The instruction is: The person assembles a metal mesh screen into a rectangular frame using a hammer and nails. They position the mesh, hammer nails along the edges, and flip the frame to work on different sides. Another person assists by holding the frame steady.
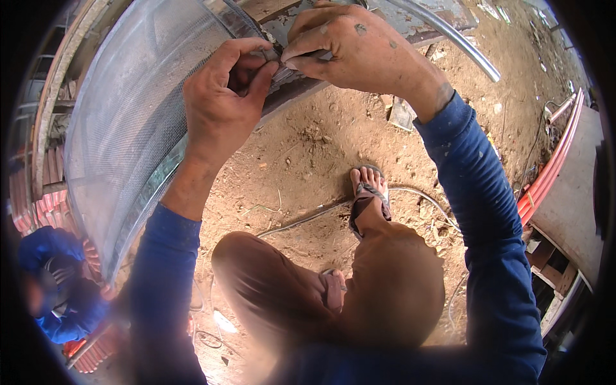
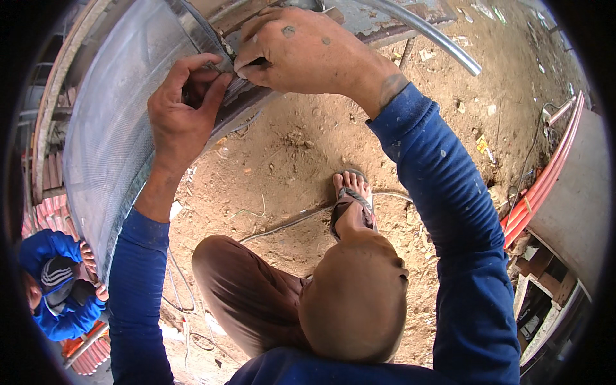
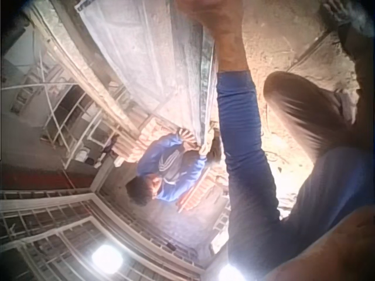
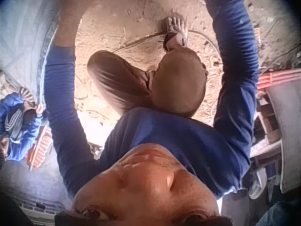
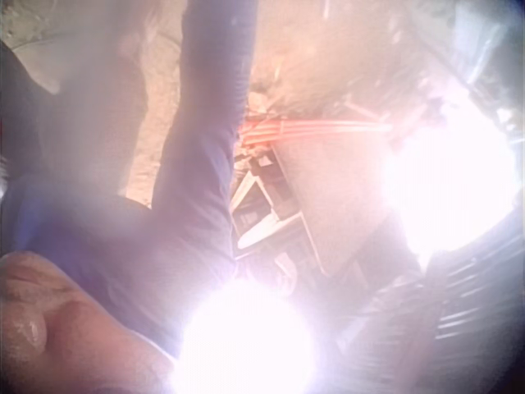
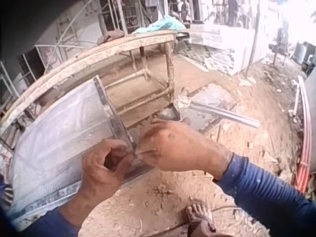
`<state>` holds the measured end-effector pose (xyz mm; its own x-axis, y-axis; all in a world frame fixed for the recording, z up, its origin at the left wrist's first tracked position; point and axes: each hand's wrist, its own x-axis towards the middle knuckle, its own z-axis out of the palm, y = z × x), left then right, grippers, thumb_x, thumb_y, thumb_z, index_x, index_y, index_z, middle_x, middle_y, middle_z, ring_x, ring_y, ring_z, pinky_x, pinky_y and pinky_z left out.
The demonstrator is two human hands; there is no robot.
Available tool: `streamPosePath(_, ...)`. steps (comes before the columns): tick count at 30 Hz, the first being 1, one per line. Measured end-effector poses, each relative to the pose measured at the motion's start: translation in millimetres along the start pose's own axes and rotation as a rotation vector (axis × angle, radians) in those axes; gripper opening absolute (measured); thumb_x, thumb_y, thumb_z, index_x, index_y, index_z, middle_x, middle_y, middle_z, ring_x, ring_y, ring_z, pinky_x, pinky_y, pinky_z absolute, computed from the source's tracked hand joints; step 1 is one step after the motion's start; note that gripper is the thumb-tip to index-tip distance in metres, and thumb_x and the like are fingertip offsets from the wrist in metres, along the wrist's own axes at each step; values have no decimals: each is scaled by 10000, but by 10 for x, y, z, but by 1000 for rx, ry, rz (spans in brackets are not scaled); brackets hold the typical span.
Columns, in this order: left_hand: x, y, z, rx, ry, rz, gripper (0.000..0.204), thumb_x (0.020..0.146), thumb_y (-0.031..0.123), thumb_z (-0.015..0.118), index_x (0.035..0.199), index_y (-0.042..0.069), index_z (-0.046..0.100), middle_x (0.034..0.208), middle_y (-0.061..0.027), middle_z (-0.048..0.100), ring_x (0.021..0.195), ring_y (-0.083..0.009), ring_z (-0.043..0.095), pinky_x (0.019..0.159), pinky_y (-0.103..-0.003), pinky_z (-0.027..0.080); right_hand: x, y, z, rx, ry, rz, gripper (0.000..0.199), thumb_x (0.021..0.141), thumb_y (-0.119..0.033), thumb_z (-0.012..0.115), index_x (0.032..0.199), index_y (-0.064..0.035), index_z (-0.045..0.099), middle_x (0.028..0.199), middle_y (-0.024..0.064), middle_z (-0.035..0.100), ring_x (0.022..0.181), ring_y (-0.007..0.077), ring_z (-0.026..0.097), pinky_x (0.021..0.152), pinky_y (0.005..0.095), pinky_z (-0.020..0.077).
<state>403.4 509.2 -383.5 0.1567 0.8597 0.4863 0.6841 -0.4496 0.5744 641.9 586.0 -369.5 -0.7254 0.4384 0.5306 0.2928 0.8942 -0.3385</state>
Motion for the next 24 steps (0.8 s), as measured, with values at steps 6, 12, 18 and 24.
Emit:
streamPosePath(6, 26, -10, 7, -28, -14, -38, 232, 976, 58, 870, 1179, 85, 761, 909, 9, 821, 724, -16, 677, 639, -213, 526, -48, 36, 122, -164, 43, 33, 148, 931, -233, 801, 1018, -148, 885, 1184, 48, 812, 1106, 298, 771, 984, 409, 623)
streamPosePath(12, 44, 13, -4, -17, -29, -44, 188, 980, 42, 857, 1133, 74, 753, 892, 17, 809, 714, -9, 652, 621, -209, 497, -54, 62, 102, -91, 2, 64, 180, 927, -219, 784, 1061, -155, 887, 1172, 69, 808, 1096, 303, 774, 1004, 416, 623)
streamPosePath(18, 49, 50, -25, -62, -41, -97, 156, 983, 33, 847, 1102, 72, 753, 862, 30, 785, 682, -7, 600, 600, -207, 454, -47, 51, 56, -34, 25, 131, 184, 917, -170, 792, 1072, -139, 886, 1140, 91, 815, 1115, 289, 773, 1003, 428, 628)
streamPosePath(24, 84, 63, -26, -74, -37, -83, 154, 981, 33, 850, 1092, 72, 752, 853, 25, 776, 692, -13, 615, 603, -211, 463, -329, 408, -525, -706, 318, 342, 313, 1026, -260, 734, 1283, -111, 829, 1135, 160, 808, 1050, 332, 775, 972, 448, 627)
